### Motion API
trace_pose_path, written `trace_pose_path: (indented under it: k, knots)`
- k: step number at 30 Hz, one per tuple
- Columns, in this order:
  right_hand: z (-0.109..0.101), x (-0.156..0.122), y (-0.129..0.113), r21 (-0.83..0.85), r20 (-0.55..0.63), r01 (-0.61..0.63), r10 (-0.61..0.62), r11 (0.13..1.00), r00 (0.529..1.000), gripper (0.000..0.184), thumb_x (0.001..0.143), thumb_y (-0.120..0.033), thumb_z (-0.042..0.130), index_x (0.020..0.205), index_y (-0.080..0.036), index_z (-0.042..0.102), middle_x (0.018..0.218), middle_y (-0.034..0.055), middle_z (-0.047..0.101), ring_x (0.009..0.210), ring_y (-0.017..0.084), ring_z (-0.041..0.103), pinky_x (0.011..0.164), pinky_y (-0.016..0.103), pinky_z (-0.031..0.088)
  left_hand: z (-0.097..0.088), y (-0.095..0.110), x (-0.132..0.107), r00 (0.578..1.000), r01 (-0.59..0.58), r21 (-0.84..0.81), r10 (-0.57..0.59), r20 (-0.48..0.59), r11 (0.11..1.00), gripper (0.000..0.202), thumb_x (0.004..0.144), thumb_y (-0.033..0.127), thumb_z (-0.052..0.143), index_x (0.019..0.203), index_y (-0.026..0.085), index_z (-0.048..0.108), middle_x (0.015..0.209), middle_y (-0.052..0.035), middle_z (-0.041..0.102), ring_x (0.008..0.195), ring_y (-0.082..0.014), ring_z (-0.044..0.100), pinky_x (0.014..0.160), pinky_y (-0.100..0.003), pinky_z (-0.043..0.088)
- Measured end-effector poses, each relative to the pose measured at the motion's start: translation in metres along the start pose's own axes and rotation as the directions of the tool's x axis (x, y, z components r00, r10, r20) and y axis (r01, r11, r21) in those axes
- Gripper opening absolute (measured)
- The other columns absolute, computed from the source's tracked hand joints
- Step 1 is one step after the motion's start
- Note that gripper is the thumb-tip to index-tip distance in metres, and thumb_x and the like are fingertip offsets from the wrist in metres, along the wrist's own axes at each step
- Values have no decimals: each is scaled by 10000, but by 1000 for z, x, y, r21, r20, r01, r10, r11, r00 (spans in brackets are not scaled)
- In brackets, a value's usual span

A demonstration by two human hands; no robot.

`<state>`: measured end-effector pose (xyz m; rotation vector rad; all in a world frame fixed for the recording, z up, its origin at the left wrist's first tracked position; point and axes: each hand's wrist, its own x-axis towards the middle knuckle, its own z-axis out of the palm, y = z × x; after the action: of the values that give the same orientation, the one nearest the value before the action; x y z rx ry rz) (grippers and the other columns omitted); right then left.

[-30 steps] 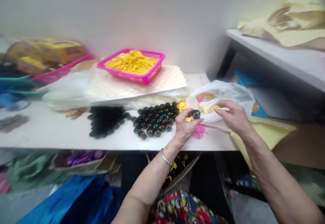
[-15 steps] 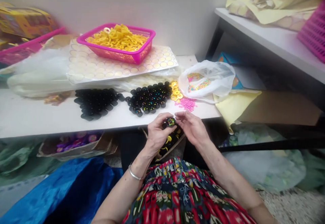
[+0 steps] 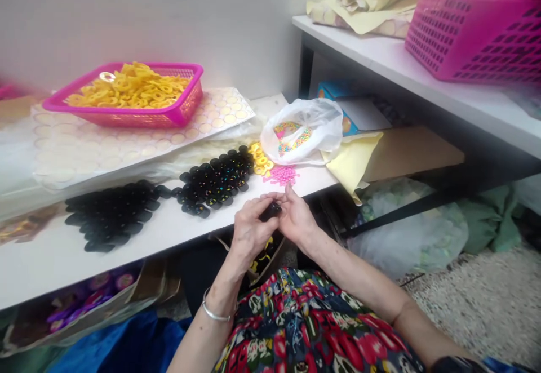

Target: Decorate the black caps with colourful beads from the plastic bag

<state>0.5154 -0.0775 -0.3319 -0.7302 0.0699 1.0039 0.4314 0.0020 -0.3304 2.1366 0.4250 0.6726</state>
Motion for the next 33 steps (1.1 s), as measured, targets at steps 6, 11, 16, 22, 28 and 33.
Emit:
trace_pose_path:
  k: [6, 11, 16, 22, 28, 33]
  knots:
    - [-6, 1, 6, 127, -93, -97, 109, 987, 990, 434, 877, -538, 501, 676, -163, 586, 651, 52, 625, 719, 194, 602, 753, 327, 508, -1, 9, -6, 995, -100, 204, 103, -5, 974, 434, 636, 112, 576, 1031, 237, 705, 897, -33, 668, 819, -195, 540, 747, -306, 444]
    - [-4, 2, 13, 267, -140, -97, 138, 959, 981, 353, 913, -369, 524, 654, -138, 592, 623, 32, 618, 671, 153, 594, 740, 267, 491, 5, 2, -8, 998, -45, 196, 35, 55, 980, 456, 604, 93, 577, 1015, 237, 712, 923, -29, 684, 820, -197, 545, 754, -314, 447]
    - [-8, 4, 14, 314, -75, -110, 140, 943, 987, 413, 946, -358, 459, 653, -114, 618, 631, 58, 639, 633, 161, 594, 705, 285, 508, 3, -10, -12, 996, 91, -87, -90, 19, 992, 462, 597, 62, 589, 1000, 250, 713, 929, -7, 684, 888, -182, 582, 846, -311, 449]
    - [-11, 5, 10, 297, -18, -175, 189, 939, 982, 540, 987, -402, 297, 718, -84, 640, 669, 107, 662, 638, 164, 618, 640, 263, 524, 6, -18, -19, 973, 160, -542, -223, -52, 825, 335, 587, 88, 727, 893, 222, 713, 927, -8, 668, 917, -162, 609, 877, -287, 461]
    - [-13, 6, 9, 337, 40, -142, 136, 931, 990, 523, 967, -459, 316, 801, -78, 635, 810, 163, 690, 814, 219, 661, 768, 334, 541, 8, -26, -27, 930, 206, -785, -366, -28, 584, 450, 477, 76, 818, 891, 193, 688, 897, -14, 683, 830, -137, 631, 799, -252, 511]
    - [-14, 9, 12, 267, 53, -94, 83, 959, 995, 434, 937, -440, 417, 799, -92, 637, 840, 149, 697, 878, 227, 660, 817, 332, 530, 10, -25, -35, 943, 193, -731, -328, -45, 655, 393, 504, 94, 813, 873, 164, 697, 905, -37, 685, 881, -167, 632, 849, -281, 507]
